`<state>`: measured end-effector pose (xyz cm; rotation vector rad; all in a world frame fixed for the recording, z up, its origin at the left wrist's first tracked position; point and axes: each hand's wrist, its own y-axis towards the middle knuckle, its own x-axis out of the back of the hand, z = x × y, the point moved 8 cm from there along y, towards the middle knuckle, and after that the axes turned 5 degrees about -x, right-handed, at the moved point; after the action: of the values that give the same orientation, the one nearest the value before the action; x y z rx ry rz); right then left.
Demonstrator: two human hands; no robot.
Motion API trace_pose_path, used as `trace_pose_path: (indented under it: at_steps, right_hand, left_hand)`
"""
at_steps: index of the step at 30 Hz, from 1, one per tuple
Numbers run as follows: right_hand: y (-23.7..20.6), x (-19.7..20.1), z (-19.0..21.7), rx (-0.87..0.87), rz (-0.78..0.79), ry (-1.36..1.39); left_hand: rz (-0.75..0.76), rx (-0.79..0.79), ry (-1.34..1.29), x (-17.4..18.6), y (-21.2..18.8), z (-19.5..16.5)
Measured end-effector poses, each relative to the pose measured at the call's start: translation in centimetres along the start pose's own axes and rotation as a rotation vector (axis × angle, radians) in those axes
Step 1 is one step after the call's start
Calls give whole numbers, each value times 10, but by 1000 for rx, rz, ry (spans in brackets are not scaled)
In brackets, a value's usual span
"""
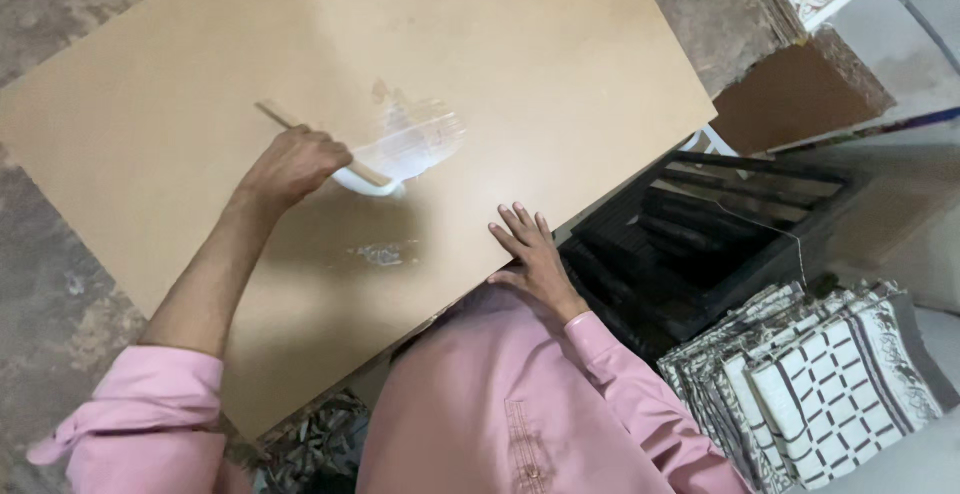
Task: The person squeezes white glue from a green pouch onto a large board and spreads it evenly with a wooden spreader. Then, the person unfolds a patterned fabric and places it over the glued board, smoothing it down with both hands.
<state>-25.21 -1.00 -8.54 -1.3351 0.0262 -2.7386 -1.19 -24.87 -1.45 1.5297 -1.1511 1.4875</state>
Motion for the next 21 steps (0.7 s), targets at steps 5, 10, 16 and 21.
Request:
trace_pose_path:
  at_steps: [5,10,16,21]
  right_hand:
    - [-23,11,-16,-385,-525,118]
    - [-39,-19,-64,-888,-626,747]
    - [-31,-25,-72,-903,-546,666]
    - [-29,-28,-78,-988,-536,840]
  left_hand:
    - [-251,354,-34,14,-149,26]
    - [-277,846,172,-11,-232,15]
    - [-22,1044,408,-78,-215,-92]
    - [99,1190,-8,-93,-245,-100]
